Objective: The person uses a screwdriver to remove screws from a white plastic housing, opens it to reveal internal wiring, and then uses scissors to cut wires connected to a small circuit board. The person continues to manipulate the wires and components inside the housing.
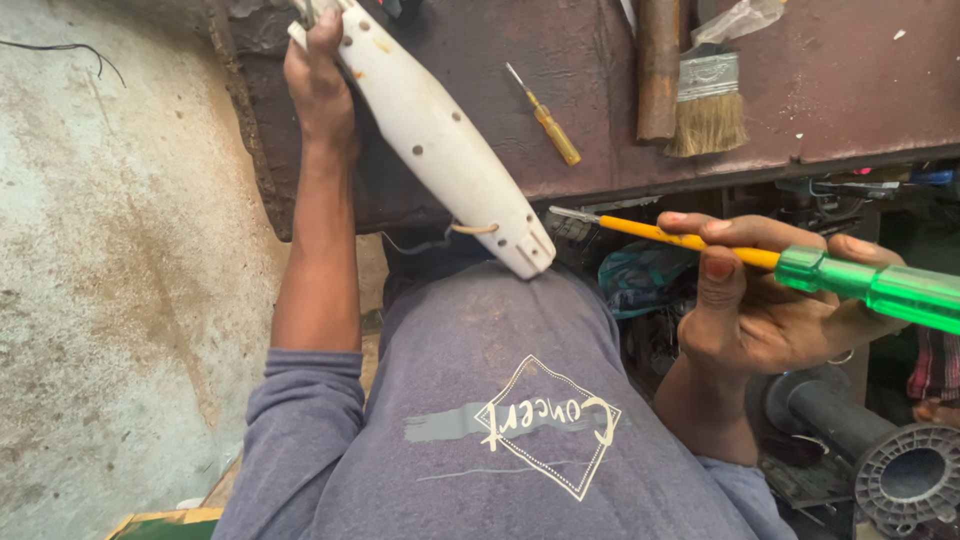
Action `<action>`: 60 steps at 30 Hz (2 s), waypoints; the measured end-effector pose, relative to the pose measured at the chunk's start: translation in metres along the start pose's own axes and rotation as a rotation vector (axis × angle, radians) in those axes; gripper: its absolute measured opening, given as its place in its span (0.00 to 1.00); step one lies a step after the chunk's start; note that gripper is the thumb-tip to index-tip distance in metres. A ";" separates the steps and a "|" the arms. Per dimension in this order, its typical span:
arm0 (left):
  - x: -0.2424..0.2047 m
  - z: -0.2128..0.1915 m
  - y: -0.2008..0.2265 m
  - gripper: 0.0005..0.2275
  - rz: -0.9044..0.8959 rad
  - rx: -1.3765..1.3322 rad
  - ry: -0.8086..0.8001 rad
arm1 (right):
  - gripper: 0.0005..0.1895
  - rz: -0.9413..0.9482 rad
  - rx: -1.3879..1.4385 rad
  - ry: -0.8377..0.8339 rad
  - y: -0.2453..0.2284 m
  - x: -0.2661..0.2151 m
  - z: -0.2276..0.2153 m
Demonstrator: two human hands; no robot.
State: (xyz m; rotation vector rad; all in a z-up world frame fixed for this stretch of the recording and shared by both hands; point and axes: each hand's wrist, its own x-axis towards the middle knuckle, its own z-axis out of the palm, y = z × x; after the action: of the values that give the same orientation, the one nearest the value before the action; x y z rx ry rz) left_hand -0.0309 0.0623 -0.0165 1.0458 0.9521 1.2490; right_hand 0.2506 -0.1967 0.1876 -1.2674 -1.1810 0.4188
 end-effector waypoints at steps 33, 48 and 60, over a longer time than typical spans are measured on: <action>0.004 -0.023 0.002 0.24 0.077 -0.231 -0.460 | 0.28 0.025 -0.126 -0.208 0.010 -0.008 0.042; -0.001 0.005 0.013 0.24 -0.118 -0.113 -0.064 | 0.28 -0.004 -0.207 -0.194 -0.008 0.021 0.038; -0.085 0.081 0.074 0.35 0.510 1.160 -0.802 | 0.40 -0.135 -0.068 -0.219 -0.008 0.046 0.030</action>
State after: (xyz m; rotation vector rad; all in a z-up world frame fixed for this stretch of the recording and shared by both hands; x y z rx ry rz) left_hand 0.0193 -0.0279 0.0757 2.5690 0.7295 0.4140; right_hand 0.2415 -0.1471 0.2110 -1.2141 -1.4674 0.4282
